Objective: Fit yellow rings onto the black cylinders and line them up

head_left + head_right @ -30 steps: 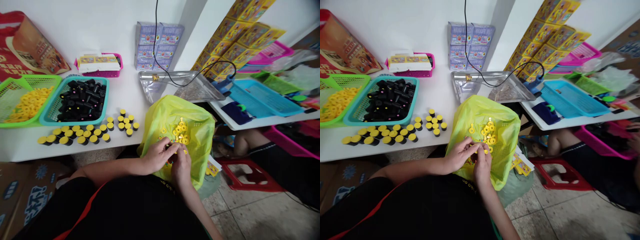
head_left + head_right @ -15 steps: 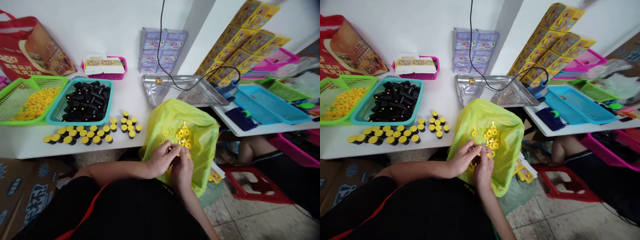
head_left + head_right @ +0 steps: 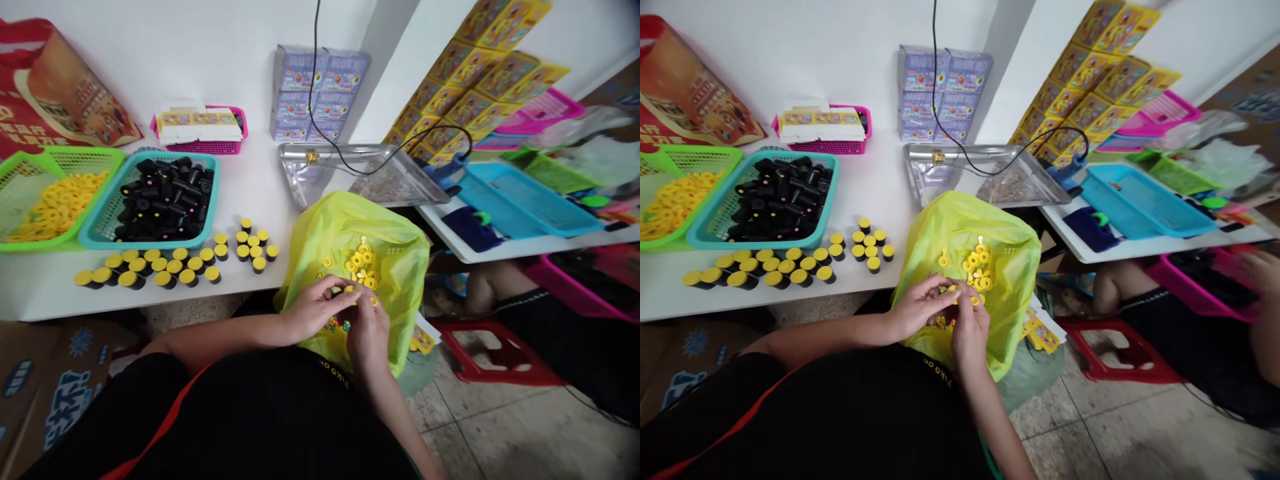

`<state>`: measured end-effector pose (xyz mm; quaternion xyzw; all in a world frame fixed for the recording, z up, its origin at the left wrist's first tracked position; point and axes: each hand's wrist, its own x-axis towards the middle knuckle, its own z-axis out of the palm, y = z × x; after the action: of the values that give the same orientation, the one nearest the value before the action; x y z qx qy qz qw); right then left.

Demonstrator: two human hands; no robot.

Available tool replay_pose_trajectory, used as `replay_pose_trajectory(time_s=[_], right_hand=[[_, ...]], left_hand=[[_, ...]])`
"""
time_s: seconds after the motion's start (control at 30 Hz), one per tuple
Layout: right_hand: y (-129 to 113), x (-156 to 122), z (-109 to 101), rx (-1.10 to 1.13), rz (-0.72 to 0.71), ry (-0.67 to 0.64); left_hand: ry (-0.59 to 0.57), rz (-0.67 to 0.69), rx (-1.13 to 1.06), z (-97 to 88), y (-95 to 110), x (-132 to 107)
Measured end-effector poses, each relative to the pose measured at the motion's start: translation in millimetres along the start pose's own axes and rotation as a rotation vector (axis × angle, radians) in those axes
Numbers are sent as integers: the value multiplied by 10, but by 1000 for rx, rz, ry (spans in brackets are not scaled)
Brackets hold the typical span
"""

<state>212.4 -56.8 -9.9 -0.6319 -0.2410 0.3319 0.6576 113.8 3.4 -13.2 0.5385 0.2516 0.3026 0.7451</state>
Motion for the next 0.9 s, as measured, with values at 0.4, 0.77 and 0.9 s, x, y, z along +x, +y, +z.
replay_pose_trajectory(time_s=[0.4,0.77,0.9], right_hand=[[164,88,-75,2,8,-34],[91,22,-95,-142,38,-66],[67,-42,-34,-215,49,-59]], left_hand=[[-1,40,183,-91,-33,27],[-16,8,54,-5,-58,11],[-15,-53,-40,27,-47,-11]])
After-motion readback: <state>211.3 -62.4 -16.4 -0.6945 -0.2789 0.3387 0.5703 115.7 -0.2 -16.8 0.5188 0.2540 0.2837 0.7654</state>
